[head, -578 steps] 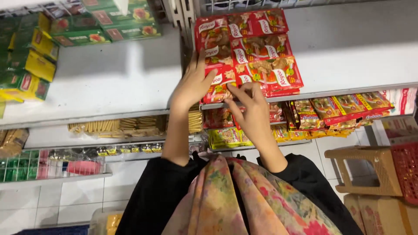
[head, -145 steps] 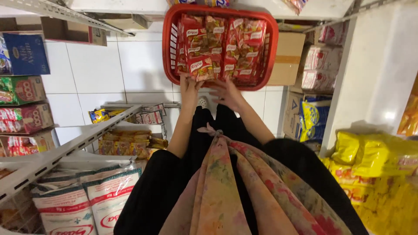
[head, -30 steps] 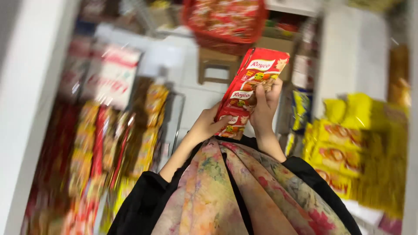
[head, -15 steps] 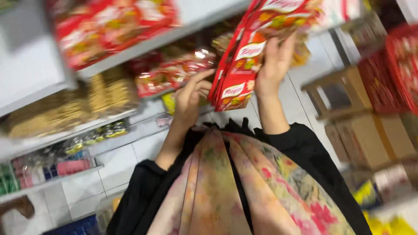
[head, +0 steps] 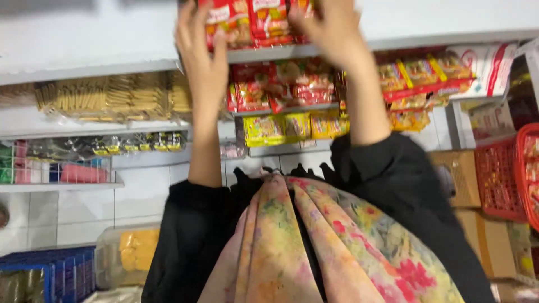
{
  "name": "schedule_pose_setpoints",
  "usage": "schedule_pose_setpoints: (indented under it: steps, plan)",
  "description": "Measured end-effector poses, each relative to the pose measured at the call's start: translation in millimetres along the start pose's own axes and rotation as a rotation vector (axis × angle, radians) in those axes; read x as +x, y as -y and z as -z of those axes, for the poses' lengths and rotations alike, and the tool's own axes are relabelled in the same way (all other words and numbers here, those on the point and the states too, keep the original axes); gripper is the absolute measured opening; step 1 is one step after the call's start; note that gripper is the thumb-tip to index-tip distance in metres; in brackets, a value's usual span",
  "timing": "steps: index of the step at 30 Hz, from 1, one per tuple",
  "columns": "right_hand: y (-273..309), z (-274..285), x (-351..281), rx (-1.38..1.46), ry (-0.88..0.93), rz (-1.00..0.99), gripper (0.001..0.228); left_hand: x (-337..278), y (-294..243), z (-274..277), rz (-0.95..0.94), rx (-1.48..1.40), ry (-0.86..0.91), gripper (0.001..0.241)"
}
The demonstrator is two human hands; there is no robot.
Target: The person organizes packets of seasoning on store shelves by picking them up from a red basket and placing them into neat stacks on the shelf.
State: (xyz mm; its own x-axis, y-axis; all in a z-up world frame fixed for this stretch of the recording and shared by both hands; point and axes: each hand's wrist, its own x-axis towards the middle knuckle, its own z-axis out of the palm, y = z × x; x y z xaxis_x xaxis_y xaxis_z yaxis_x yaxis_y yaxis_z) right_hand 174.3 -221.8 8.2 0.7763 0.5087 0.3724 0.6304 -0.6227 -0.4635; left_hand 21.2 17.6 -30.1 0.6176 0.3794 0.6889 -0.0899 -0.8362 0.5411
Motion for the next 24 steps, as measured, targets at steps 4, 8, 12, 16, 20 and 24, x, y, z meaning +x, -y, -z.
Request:
schedule_pose_setpoints:
  steps: [4,8,12,16,20,24]
  plan:
    - [23.9,13.1,-32.7,-0.053,-0.159,0.213,0.051,-4.3,5.3,-10.7,0.063,-0.010,0.123,0.040]
    - [13.6,32.3,-36.7,0.028,-0.094,0.099,0.044,-13.4,1.3,-3.9,0.064,-0.126,0.126,0.044]
    - [17.0,24.5,-53.3,0.025,-0.207,0.130,0.045,-15.3,-1.3,-10.9,0.071,-0.050,0.067,0.045]
    - [31.5,13.0,-56.6,-0.124,-0.224,0.125,0.049,-19.1,2.2,-16.9,0.138,-0.198,0.019,0.042]
    - [26.1,23.9,-62.8,-0.054,-0.219,0.226,0.056,-13.9,6.4,-22.2,0.065,-0.062,-0.029,0.043]
    - [10.8,30.8,-70.5,0.032,-0.212,0.287,0.048,-12.5,7.6,-7.0,0.067,-0.074,0.076,0.040]
